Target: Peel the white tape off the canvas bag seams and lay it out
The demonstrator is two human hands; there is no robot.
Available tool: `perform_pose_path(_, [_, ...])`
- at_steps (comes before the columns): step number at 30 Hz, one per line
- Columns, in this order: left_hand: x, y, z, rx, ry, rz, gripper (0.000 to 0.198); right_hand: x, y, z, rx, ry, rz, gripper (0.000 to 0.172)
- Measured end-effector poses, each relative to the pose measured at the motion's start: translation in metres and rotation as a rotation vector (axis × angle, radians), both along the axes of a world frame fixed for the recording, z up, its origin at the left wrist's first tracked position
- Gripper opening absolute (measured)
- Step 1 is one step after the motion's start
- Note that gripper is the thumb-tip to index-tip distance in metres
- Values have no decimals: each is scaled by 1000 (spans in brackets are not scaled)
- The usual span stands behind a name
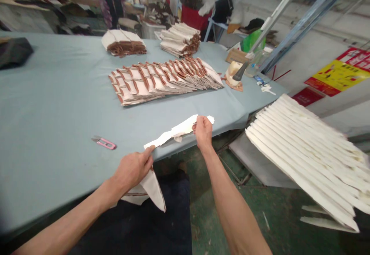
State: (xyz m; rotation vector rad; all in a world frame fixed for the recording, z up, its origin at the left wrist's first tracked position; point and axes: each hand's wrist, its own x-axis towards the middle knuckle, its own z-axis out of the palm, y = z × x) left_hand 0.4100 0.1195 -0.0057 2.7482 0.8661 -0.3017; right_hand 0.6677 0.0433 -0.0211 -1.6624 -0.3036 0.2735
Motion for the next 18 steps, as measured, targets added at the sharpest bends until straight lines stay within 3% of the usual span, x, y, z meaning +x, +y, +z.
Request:
perform_pose_path(3, [1,0,1,-4,7,-12,49,34,-2,9,26,62,-120,25])
perform_pose_path(6, [2,0,2,-6,16,-11,49,66,-3,15,57,134,-201,28])
perform_pose_path(13, [8,-1,5,-5,102,-3,51,131,-7,19,186,252,-315,36])
perform_pose_path(18, [8,-1,3,0,109,16,51,178,-31,38,322,205,-343,37])
